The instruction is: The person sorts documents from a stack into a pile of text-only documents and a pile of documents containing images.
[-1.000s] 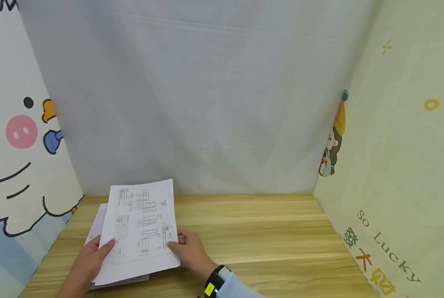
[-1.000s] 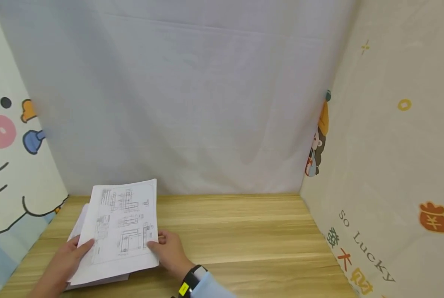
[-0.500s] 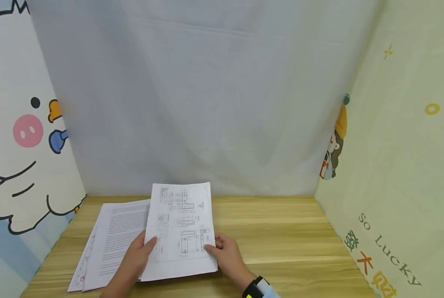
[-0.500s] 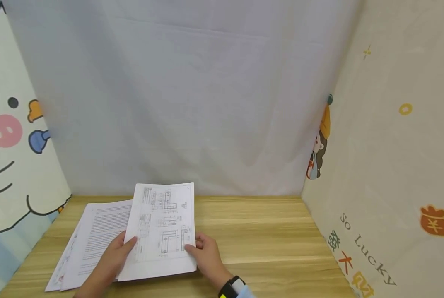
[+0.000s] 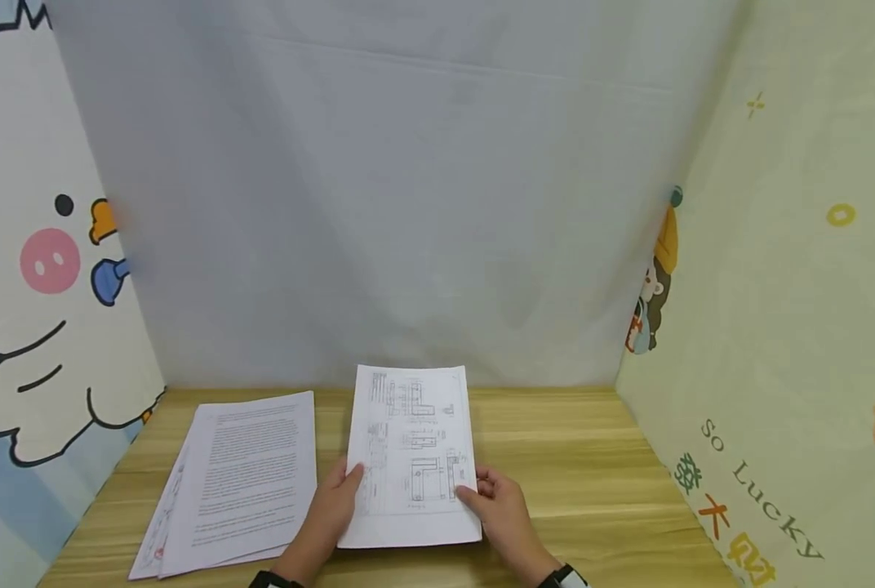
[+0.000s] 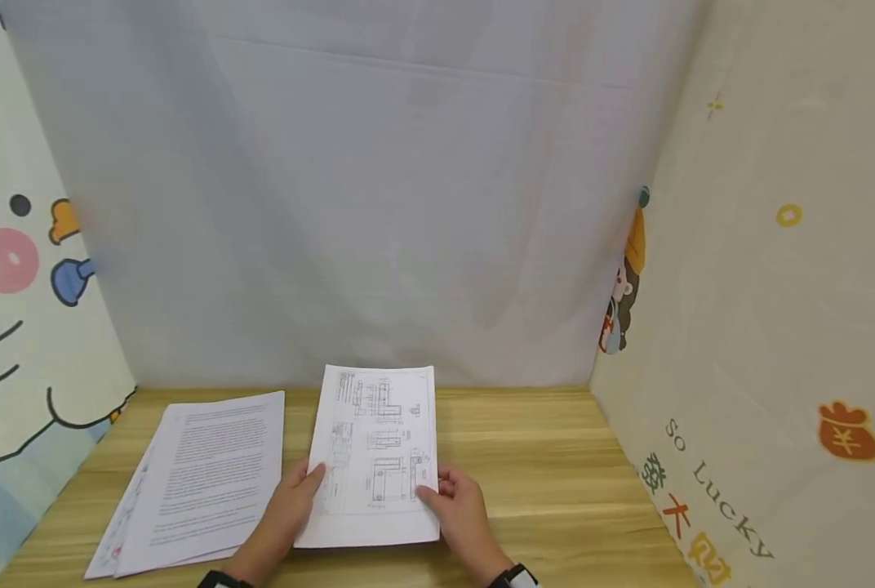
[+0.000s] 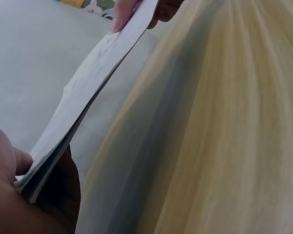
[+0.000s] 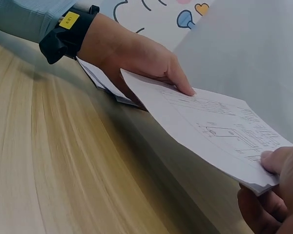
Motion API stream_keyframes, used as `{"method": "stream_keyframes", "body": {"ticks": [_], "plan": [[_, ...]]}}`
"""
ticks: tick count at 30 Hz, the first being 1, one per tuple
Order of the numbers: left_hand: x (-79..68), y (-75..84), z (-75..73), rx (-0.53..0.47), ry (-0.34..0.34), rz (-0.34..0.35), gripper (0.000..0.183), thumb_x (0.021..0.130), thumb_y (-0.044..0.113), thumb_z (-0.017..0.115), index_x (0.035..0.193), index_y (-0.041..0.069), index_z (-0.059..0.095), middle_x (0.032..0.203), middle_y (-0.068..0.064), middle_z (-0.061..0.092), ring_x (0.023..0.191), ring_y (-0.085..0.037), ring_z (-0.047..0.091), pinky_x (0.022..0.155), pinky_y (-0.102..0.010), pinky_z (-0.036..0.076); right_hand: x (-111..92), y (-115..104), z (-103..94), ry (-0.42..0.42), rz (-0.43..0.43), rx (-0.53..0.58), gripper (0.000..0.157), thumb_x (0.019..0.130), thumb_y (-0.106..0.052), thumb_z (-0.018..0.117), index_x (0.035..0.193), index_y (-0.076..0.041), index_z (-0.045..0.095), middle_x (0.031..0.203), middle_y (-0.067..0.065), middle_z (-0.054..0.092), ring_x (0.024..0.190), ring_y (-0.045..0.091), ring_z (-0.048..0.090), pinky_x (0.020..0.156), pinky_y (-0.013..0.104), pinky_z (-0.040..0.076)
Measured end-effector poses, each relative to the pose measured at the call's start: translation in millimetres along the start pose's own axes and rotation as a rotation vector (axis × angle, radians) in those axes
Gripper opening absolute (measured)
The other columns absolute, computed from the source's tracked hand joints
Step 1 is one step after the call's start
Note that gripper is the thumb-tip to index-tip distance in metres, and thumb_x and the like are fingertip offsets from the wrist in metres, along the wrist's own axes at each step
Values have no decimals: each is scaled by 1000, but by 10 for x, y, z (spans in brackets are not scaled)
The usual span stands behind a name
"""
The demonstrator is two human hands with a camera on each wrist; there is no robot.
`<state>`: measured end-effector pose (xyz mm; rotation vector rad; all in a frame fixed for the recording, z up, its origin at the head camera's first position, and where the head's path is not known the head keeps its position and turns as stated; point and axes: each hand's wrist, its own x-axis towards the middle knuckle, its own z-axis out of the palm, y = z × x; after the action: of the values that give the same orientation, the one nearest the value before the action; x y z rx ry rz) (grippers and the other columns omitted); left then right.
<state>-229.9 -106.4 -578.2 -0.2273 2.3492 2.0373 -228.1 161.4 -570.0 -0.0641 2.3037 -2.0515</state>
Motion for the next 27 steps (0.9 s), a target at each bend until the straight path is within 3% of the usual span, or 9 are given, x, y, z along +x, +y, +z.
{"method": "stream_keyframes", "body": {"ticks": [6, 10, 16, 27], "plan": [[5, 8, 340, -11, -14, 82, 34, 111, 17, 46, 135, -4, 57, 94, -11, 69, 80, -19, 62, 71, -35, 50, -61, 6, -249, 187, 24, -88, 36, 101, -21, 68, 120, 10, 69, 94, 15, 75, 75, 18, 69, 61, 29, 58], [-2, 25, 531, -13, -43, 83, 35, 111, 18, 45, 137, -2, 57, 95, -9, 68, 81, -18, 61, 72, -34, 50, -97, 26, -400, 290, 44, -125, 30, 101, -16, 66, 116, 9, 71, 93, 14, 75, 74, 17, 67, 60, 28, 56], [-10, 62, 807, -45, -93, 86, 34, 110, 14, 45, 138, -3, 56, 101, -13, 68, 86, -19, 62, 75, -35, 51, -134, 48, -656, 372, 50, -213, 23, 100, -12, 67, 112, 7, 74, 91, 12, 75, 74, 17, 66, 59, 27, 54], [40, 115, 1188, -11, -149, 129, 31, 103, 14, 63, 127, -6, 65, 99, -12, 72, 80, -17, 67, 67, -32, 57, -176, -3, -1087, 482, 24, -305, 21, 99, -10, 66, 110, 6, 75, 94, 14, 75, 77, 17, 63, 62, 23, 51]]}}
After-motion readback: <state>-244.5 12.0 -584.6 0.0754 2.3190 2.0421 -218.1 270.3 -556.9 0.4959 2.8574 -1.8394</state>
